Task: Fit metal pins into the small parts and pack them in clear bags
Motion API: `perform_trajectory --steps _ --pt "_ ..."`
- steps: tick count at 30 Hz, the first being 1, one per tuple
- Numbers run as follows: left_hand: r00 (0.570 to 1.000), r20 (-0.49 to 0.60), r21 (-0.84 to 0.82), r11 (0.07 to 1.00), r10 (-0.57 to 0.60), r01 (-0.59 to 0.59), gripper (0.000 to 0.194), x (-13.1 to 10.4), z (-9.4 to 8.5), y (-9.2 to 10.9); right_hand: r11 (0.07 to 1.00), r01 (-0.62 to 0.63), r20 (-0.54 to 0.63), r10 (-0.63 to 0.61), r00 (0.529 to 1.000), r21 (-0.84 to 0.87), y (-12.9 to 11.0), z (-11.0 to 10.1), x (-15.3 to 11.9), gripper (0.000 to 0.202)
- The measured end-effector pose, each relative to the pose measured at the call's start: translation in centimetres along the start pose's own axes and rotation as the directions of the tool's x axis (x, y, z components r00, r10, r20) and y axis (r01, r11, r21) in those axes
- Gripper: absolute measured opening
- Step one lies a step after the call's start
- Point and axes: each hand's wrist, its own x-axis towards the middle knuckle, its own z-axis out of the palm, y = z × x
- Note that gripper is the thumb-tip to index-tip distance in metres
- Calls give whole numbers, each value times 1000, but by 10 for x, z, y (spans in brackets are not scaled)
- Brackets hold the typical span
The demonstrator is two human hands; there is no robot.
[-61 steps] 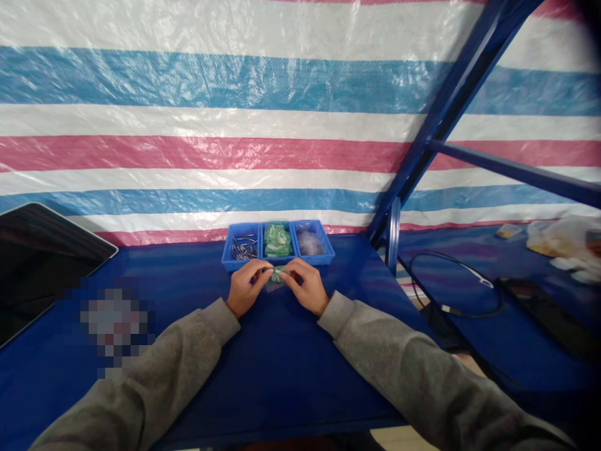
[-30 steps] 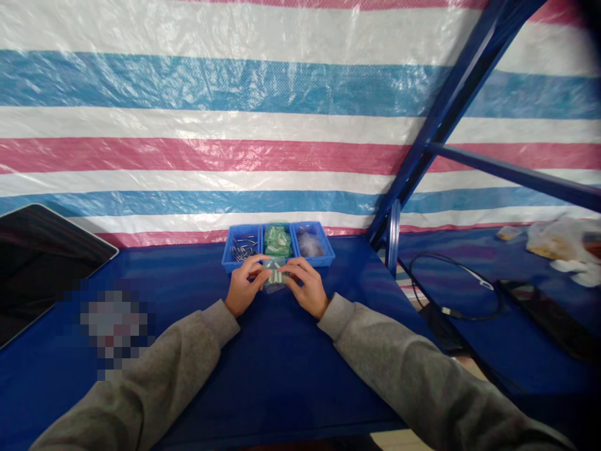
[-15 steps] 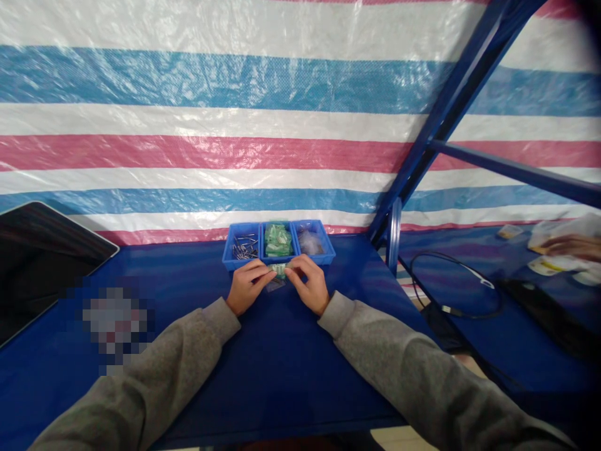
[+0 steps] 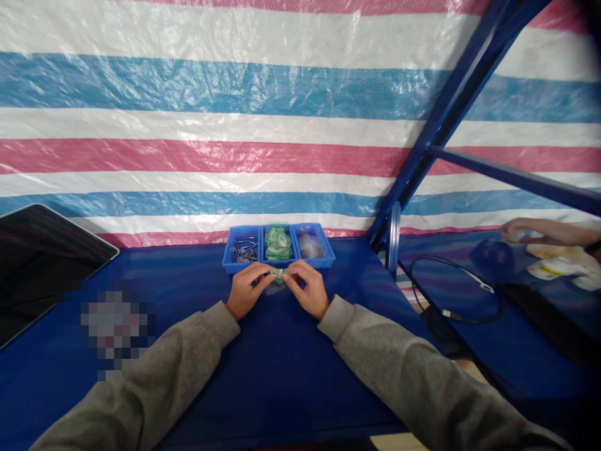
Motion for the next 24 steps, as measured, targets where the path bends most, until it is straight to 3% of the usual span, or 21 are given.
perform_trajectory --steps 13,24 --pt "997 -78 13 1000 16 -15 12 -1 2 -1 1000 -6 56 5 998 16 0 0 2 15" --pt "998 12 6 998 -58 58 16 -1 0 2 1000 4 36 -4 999 0 -1 -1 -1 19"
